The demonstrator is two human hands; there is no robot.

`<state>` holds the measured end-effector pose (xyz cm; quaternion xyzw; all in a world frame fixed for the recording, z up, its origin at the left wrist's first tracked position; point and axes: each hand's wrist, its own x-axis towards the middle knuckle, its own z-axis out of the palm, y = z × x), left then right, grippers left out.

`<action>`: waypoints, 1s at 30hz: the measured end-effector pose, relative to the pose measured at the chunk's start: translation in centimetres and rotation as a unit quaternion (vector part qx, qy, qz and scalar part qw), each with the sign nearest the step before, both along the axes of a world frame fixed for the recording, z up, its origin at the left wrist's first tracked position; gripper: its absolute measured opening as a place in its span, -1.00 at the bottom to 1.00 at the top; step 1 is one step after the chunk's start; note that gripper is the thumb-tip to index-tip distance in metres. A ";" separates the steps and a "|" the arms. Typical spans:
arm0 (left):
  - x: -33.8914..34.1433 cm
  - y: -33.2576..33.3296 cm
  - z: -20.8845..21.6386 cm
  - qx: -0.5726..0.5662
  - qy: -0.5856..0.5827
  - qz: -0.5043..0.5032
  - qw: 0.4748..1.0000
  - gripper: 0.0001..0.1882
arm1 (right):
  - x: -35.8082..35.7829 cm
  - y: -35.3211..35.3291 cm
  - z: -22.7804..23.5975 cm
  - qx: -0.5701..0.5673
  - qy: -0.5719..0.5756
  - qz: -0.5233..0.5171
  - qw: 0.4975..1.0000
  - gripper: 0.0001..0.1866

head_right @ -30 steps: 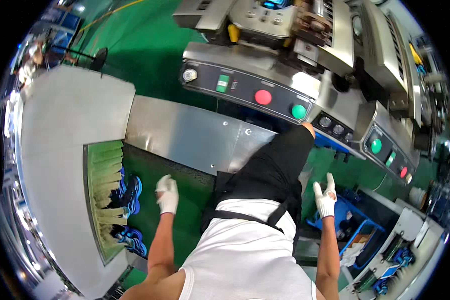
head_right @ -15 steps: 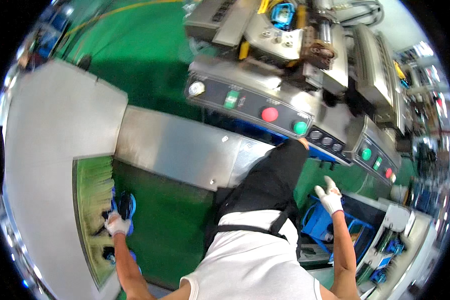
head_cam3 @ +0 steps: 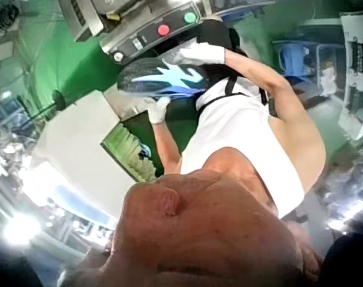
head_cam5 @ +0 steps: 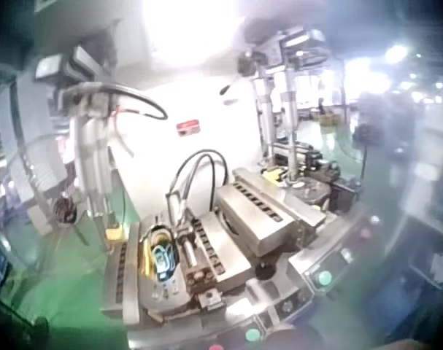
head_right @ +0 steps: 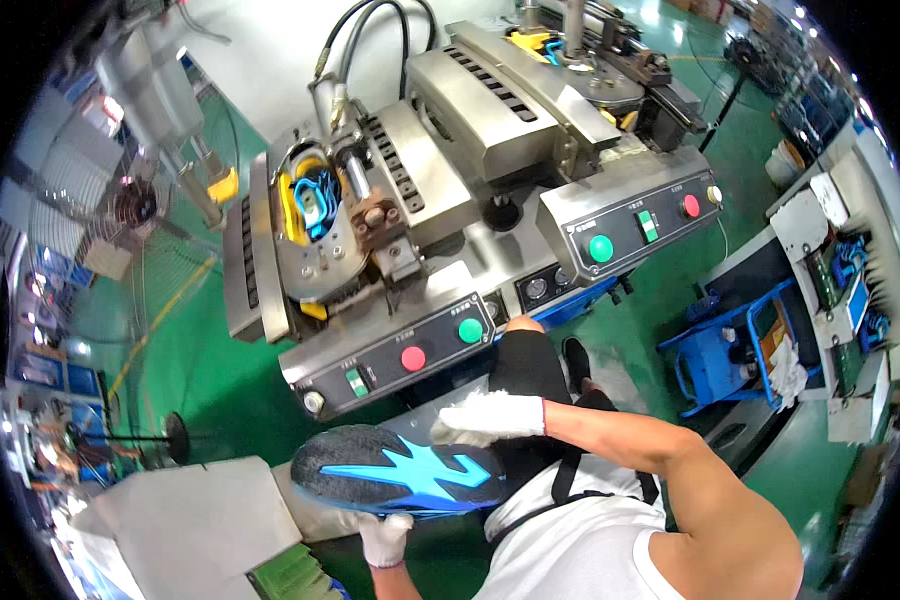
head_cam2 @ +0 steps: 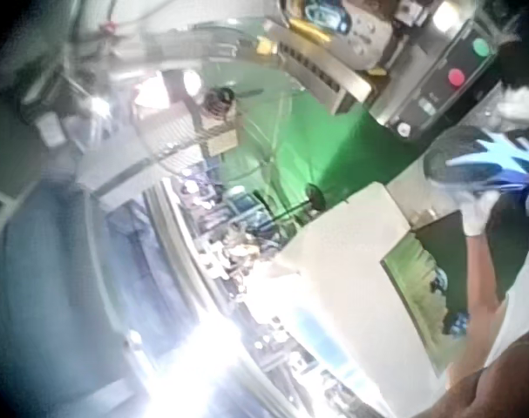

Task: The person processes shoes by inserting them into a molding machine, pressing buttons to operate the machinery, removing the shoes, and placing them onto a conveyor belt.

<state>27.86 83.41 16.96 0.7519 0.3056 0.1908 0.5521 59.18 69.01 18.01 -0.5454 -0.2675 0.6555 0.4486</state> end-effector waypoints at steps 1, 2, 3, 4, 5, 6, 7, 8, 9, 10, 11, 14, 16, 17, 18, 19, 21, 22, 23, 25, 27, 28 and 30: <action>0.6 2.4 -1.0 0.073 -0.027 -0.105 0.991 -0.07 | -0.7 0.4 -2.6 0.019 0.134 -0.017 0.991 -0.38; 3.8 4.0 1.7 0.121 -0.033 -0.178 0.976 -0.11 | -0.6 0.1 -3.4 0.026 0.241 -0.042 0.969 -0.44; 7.7 6.1 4.4 0.169 -0.034 -0.238 0.956 -0.15 | -0.4 -0.3 -4.2 0.026 0.351 -0.068 0.934 -0.50; 12.7 8.4 8.7 0.216 -0.031 -0.270 0.938 -0.18 | -0.5 -0.4 -4.9 0.022 0.453 -0.079 0.888 -0.56; 17.9 10.3 10.9 0.253 -0.040 -0.296 0.920 -0.22 | 0.8 -1.4 -3.9 0.078 0.376 -0.118 0.916 -0.54; 21.1 11.9 14.0 0.298 -0.033 -0.291 0.908 -0.26 | 1.6 -1.5 -2.3 0.131 0.300 -0.139 0.935 -0.51; 24.3 13.7 16.5 0.334 -0.026 -0.285 0.898 -0.29 | 2.2 -2.5 -2.5 0.154 0.211 -0.164 0.951 -0.62; 28.9 14.9 15.9 0.350 -0.011 -0.239 0.906 -0.27 | 3.3 -4.8 -2.9 0.154 0.101 -0.219 0.958 -0.73; 31.6 17.3 15.7 0.373 0.019 -0.177 0.911 -0.25 | 3.6 -6.4 -3.1 0.157 0.097 -0.256 0.949 -0.63; 33.8 20.7 14.8 0.360 0.011 -0.125 0.924 -0.21 | 3.2 -8.1 -3.1 0.164 0.123 -0.290 0.935 -0.54; 36.5 23.7 13.5 0.345 0.001 -0.076 0.935 -0.17 | 2.9 -9.8 -3.7 0.166 0.149 -0.324 0.919 -0.43; 43.7 28.2 11.5 0.336 0.101 0.018 0.936 -0.07 | 1.8 -14.8 -3.7 0.158 0.195 -0.420 0.872 -0.22; 46.3 31.0 8.4 0.428 0.189 0.064 0.882 0.00 | 1.4 -16.5 -1.8 0.152 0.217 -0.458 0.849 -0.19; 47.7 31.2 7.3 0.405 0.213 0.073 0.886 -0.01 | 1.2 -17.2 -1.0 0.149 0.225 -0.473 0.838 -0.18; 48.6 31.7 6.5 0.415 0.241 0.101 0.871 -0.04 | 1.1 -17.7 -0.4 0.146 0.231 -0.485 0.831 -0.16; 49.1 32.3 5.9 0.426 0.267 0.129 0.854 -0.06 | 1.1 -18.0 0.1 0.144 0.232 -0.492 0.826 -0.15; 50.5 32.5 6.4 0.419 0.278 0.113 0.857 -0.15 | 1.1 -18.2 0.8 0.139 0.232 -0.510 0.816 -0.12; 50.9 32.2 7.7 0.407 0.290 0.088 0.862 -0.17 | 1.1 -18.2 1.4 0.139 0.233 -0.515 0.813 -0.11; 51.3 32.5 9.3 0.397 0.297 0.071 0.865 -0.20 | 1.7 -17.6 1.4 0.146 0.234 -0.514 0.812 -0.09; 48.7 35.5 11.7 0.402 0.247 0.061 0.880 -0.26 | 2.2 -16.0 2.3 0.162 0.239 -0.498 0.818 -0.07; 46.7 33.1 14.8 0.405 0.190 0.075 0.891 -0.29 | 2.8 -14.7 3.4 0.176 0.235 -0.495 0.818 -0.04; 44.5 31.5 16.8 0.386 0.148 0.089 0.906 -0.29 | 3.1 -14.0 3.8 0.192 0.237 -0.487 0.818 -0.03; 39.6 27.3 19.5 0.390 0.081 0.132 0.908 -0.32 | 3.5 -12.5 4.7 0.209 0.230 -0.479 0.821 0.00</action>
